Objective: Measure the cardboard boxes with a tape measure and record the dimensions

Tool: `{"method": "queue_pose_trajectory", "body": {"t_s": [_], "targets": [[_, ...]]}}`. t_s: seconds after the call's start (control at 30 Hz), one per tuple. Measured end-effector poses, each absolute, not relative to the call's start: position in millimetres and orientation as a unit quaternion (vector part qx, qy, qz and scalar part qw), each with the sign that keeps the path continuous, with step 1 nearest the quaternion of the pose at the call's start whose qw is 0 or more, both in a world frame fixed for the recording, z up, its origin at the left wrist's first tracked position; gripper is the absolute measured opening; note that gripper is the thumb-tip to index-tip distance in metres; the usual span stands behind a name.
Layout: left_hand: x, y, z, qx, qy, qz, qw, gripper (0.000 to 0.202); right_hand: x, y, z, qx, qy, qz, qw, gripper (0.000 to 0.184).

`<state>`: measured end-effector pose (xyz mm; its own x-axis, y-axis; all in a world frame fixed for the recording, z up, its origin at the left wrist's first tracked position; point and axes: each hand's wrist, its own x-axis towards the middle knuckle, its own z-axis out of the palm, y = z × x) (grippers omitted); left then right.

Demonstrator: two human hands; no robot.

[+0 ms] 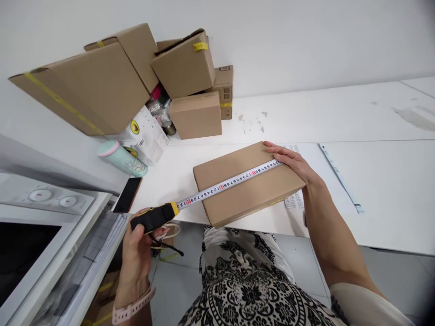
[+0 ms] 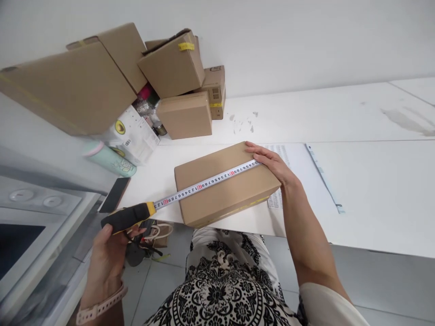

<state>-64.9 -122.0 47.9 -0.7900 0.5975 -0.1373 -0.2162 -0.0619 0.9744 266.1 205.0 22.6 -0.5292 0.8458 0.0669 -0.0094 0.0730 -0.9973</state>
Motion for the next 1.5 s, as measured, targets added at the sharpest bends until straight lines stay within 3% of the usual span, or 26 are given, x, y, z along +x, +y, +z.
{"method": "queue_pose_trajectory", "body": {"t_s": [0.47, 0.9, 1.1, 1.27, 1.37, 1.5], "targets": [[-61.3, -123.0, 51.5, 0.160, 0.636, 0.706, 0.267, 0.054, 264.8, 204.0, 23.4, -0.327, -0.636, 0.596, 0.365, 0.026], [-72.5, -128.6, 50.2, 0.168, 0.641, 0.684, 0.306, 0.072, 265.8, 204.6, 23.5, -0.313, -0.644, 0.592, 0.371, 0.032], [-73.7, -126.0, 49.0, 0.180, 0.643, 0.695, 0.269, 0.068, 262.8, 205.4, 21.3, -0.310, -0.641, 0.595, 0.373, 0.034], [-63.2, -115.1, 50.0, 0.110, 0.607, 0.737, 0.277, 0.052, 267.0, 190.3, 18.1, -0.347, -0.592, 0.554, 0.472, 0.065], [-53.5, -110.0, 54.5, 0.046, 0.575, 0.765, 0.286, 0.044, 282.3, 162.4, 24.7, -0.338, -0.637, 0.447, 0.529, 0.067], [-44.2, -107.3, 61.9, 0.051, 0.564, 0.774, 0.284, 0.038, 292.0, 123.8, 26.8, -0.300, -0.820, 0.319, 0.368, 0.057]]}}
